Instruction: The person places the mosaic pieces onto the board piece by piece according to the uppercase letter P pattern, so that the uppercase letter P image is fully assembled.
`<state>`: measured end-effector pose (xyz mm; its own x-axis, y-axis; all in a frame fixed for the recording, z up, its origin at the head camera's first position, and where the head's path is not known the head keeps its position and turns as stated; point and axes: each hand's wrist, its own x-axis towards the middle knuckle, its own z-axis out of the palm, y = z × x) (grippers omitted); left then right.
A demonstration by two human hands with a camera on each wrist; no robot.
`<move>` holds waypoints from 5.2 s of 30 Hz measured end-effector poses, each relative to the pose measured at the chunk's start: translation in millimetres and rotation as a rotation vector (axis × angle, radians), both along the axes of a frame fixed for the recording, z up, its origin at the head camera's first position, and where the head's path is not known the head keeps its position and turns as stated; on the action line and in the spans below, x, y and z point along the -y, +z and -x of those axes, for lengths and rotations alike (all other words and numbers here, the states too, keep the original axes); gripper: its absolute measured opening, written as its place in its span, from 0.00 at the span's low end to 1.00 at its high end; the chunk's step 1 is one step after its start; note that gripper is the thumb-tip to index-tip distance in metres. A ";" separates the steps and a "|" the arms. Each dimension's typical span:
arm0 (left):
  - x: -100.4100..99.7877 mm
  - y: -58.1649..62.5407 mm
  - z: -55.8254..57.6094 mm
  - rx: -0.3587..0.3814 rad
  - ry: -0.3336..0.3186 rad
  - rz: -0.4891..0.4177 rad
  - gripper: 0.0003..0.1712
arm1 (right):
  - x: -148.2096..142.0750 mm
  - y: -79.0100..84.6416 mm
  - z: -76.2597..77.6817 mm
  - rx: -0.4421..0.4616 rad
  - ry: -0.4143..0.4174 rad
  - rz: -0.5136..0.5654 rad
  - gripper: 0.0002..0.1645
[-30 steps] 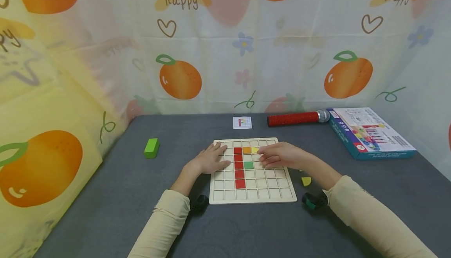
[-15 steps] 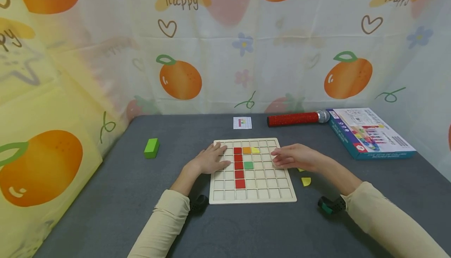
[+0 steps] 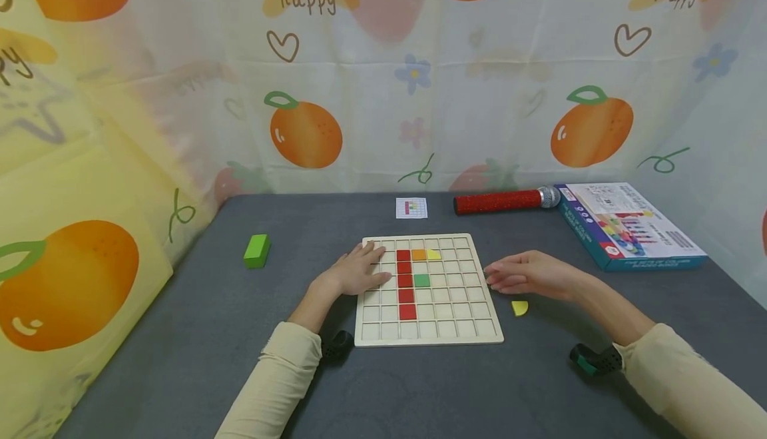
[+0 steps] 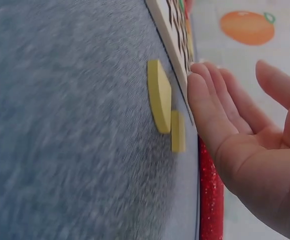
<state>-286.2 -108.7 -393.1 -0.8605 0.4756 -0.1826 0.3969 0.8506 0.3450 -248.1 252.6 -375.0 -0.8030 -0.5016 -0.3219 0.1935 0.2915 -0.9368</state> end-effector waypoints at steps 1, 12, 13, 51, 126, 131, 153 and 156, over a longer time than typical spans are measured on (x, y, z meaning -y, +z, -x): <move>0.1 -0.1 0.2 0.001 -0.001 0.001 0.39 | -1.9 -0.2 -0.9 -0.006 0.003 -0.011 0.31; 0.2 0.7 -0.2 -0.004 -0.003 -0.011 0.39 | -13.8 1.5 -11.3 -0.052 0.032 -0.050 0.31; 0.3 0.5 -0.2 -0.005 -0.003 -0.010 0.39 | -14.7 1.5 -12.0 -0.062 0.040 -0.053 0.30; 0.8 2.2 -1.0 0.012 -0.012 -0.012 0.39 | -24.2 -9.0 -21.0 -0.494 0.232 -0.276 0.27; -0.3 -1.0 -0.8 -0.005 0.014 -0.016 0.39 | 63.7 -2.5 16.3 -0.269 -0.025 -0.250 0.20; -0.3 0.0 -1.5 -0.002 0.016 -0.019 0.39 | 70.4 -3.6 18.8 -0.248 -0.034 -0.215 0.19; 0.6 -0.3 -0.8 -0.006 -0.008 -0.032 0.38 | 91.0 -5.2 21.9 -0.246 -0.067 -0.268 0.15; 0.5 -0.9 -0.3 -0.001 -0.003 -0.024 0.39 | 93.7 -5.6 22.7 -0.246 -0.070 -0.280 0.15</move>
